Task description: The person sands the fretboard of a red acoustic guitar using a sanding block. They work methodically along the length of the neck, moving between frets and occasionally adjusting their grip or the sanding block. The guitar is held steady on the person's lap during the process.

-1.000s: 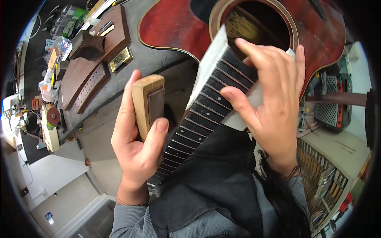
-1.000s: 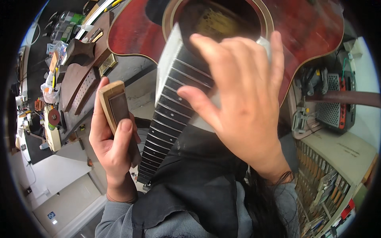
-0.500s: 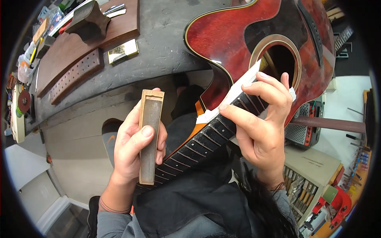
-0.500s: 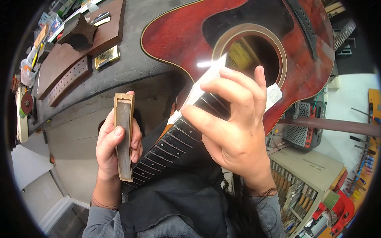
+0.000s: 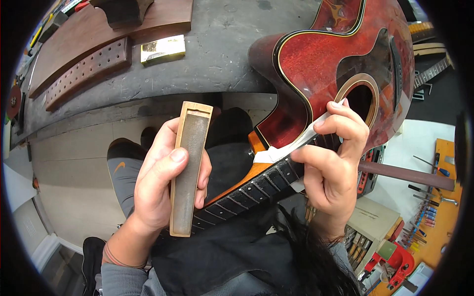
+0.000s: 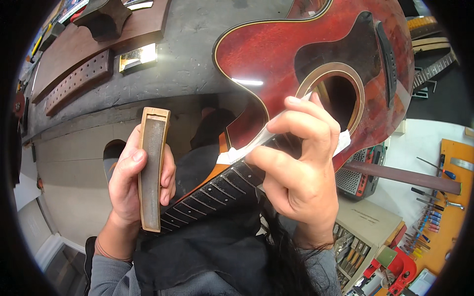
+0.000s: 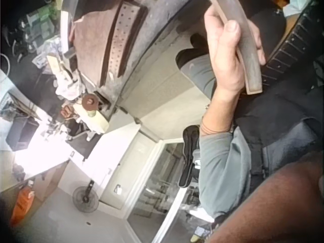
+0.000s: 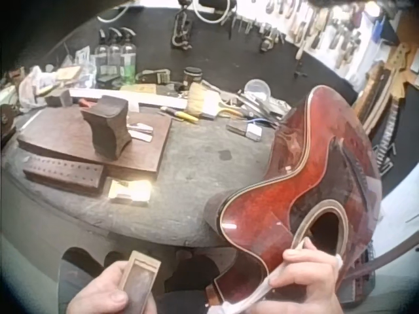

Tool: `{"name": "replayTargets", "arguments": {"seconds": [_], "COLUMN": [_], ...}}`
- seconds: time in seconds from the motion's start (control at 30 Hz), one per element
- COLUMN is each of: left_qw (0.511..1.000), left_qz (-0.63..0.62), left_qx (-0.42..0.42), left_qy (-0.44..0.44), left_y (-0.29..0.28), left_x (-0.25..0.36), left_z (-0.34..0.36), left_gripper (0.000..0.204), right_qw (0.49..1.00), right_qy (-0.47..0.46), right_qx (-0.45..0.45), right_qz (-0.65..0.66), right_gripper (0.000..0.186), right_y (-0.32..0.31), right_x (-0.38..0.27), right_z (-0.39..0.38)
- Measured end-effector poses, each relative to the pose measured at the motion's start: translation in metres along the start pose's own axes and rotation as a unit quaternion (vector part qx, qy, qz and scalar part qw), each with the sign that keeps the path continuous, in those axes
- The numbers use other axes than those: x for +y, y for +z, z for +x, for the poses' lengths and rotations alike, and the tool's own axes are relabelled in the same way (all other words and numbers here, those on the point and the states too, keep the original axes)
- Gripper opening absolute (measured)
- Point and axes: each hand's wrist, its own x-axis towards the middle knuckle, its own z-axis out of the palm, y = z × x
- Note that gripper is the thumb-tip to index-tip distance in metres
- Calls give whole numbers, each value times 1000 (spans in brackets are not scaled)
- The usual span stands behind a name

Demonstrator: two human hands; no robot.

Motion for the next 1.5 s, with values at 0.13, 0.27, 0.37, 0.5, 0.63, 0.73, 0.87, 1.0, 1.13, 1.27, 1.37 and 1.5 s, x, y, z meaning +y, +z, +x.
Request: {"name": "replayTargets", "arguments": {"seconds": [0.13, 0.27, 0.37, 0.5, 0.63, 0.73, 0.87, 1.0, 1.13, 1.27, 1.37, 1.5], "left_qw": [1000, 998, 997, 996, 996, 999, 999, 1000, 1000, 999, 1000, 998], "left_qz": [-22, -65, -74, -87, -76, -44, -18, -18, -10, 4, 4, 70], "left_qx": [7, 4, -1, -27, -30, 0, 24, 20, 27, 44, 20, 3], "left_qy": [3, -8, -7, -23, -19, -17, -15, -16, -12, -11, -13, -5], "left_y": [-3, -5, -4, -12, -12, -5, 0, -1, 1, 5, 1, 5], "left_x": [-5, -6, -5, -6, -6, -8, -8, -8, -8, -7, -9, -5], "left_z": [0, 1, 1, -1, -1, 0, -1, -1, -1, -2, -3, -7], "left_gripper": [56, 57, 58, 67, 71, 74, 77, 80, 81, 83, 87, 92], "right_qw": [1000, 999, 1000, 999, 996, 995, 998, 998, 994, 996, 999, 996], "right_qy": [27, 2, 0, 31, 58, 83, 43, 9, 65, 61, 32, 62], "right_qx": [12, -22, -15, 37, 64, 53, 21, 63, 81, 63, 25, 58], "right_qz": [9, -29, -8, 20, 16, 3, -34, -3, 33, 9, -30, -25], "right_gripper": [42, 37, 38, 41, 44, 42, 37, 36, 45, 52, 58, 65], "right_y": [2, -3, -4, 2, 1, -2, -7, 1, 0, -5, -9, -7], "right_x": [-4, -5, -2, 2, 1, 0, 3, 14, 8, 11, 14, 14], "right_z": [1, 3, 2, -4, -7, -8, -7, -10, -9, -9, -10, -13]}}
